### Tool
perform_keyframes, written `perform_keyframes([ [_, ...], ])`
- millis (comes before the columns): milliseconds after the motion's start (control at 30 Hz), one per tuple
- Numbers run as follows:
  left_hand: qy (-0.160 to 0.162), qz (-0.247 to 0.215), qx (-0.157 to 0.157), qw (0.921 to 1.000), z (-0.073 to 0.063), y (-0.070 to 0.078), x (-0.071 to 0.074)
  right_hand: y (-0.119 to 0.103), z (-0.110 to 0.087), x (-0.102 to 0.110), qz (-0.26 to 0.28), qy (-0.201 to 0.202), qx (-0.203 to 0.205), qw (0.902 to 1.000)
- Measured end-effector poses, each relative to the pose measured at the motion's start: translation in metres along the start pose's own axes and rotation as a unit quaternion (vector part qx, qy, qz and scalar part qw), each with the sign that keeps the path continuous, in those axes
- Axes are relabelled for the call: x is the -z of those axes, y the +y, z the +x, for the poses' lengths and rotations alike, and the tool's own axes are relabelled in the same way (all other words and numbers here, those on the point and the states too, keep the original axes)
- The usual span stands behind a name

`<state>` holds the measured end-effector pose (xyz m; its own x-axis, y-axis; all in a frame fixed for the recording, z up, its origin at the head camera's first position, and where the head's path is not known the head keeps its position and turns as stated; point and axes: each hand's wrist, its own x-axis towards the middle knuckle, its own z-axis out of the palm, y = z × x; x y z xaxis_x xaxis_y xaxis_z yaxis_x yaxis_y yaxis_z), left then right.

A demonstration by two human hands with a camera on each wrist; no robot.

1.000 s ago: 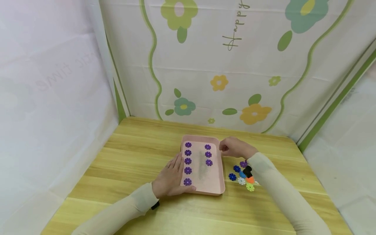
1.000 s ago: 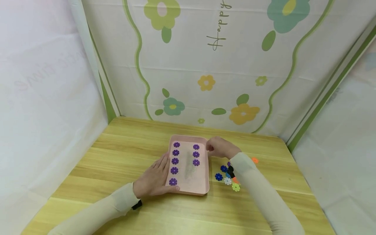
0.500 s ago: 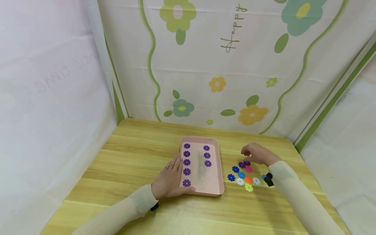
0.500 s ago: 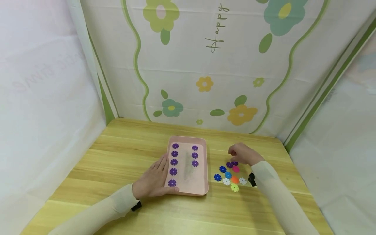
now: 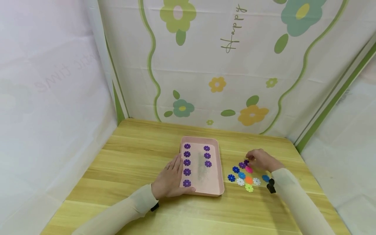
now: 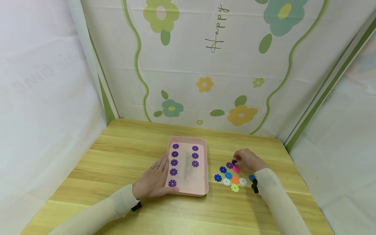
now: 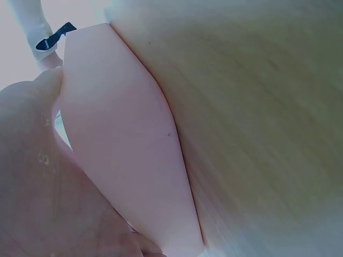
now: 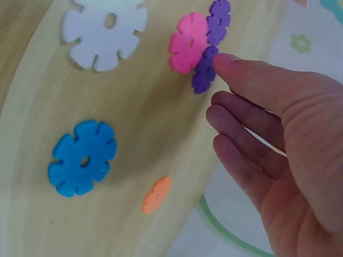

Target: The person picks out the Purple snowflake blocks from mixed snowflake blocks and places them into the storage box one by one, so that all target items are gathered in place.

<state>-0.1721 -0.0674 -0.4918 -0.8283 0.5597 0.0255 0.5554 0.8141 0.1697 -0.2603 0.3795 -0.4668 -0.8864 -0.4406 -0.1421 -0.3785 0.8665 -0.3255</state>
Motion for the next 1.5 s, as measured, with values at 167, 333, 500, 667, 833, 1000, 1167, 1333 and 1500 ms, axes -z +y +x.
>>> perform_keyframes([
  [167, 0.006, 0.016, -0.009, 0.9998, 0.001, -0.001, -0.004, 0.005, 0.002, -0.006, 0.010, 0.000, -0.009, 0.9999],
  [333, -0.002, 0.010, -0.010, 0.9999, 0.001, 0.001, -0.001, 0.009, 0.005, -0.007, 0.016, -0.007, -0.011, 0.9998],
  [500, 0.003, 0.011, -0.010, 0.9999, 0.001, 0.001, -0.001, 0.013, 0.009, -0.004, 0.020, -0.020, -0.028, 0.9992],
  [667, 0.007, 0.009, -0.010, 0.9999, 0.002, 0.000, -0.002, 0.012, 0.010, -0.001, 0.037, -0.020, -0.041, 0.9983],
  [833, -0.004, -0.004, 0.000, 1.0000, 0.001, 0.000, -0.001, 0.007, 0.008, 0.004, 0.036, -0.010, -0.030, 0.9988],
  [1000, -0.009, 0.002, 0.005, 0.9999, 0.002, 0.000, -0.001, 0.004, 0.005, 0.012, 0.033, -0.030, -0.048, 0.9979],
  [1167, -0.008, 0.006, 0.005, 0.9999, 0.002, -0.001, -0.001, -0.002, 0.004, 0.023, 0.035, -0.051, -0.047, 0.9970],
  [1333, -0.009, 0.008, 0.005, 0.9999, 0.002, -0.001, 0.000, -0.017, 0.004, 0.036, 0.037, -0.060, -0.016, 0.9974],
  [1500, -0.012, 0.012, 0.006, 0.9998, 0.002, 0.000, 0.001, -0.040, 0.008, 0.048, 0.037, -0.071, 0.013, 0.9967],
])
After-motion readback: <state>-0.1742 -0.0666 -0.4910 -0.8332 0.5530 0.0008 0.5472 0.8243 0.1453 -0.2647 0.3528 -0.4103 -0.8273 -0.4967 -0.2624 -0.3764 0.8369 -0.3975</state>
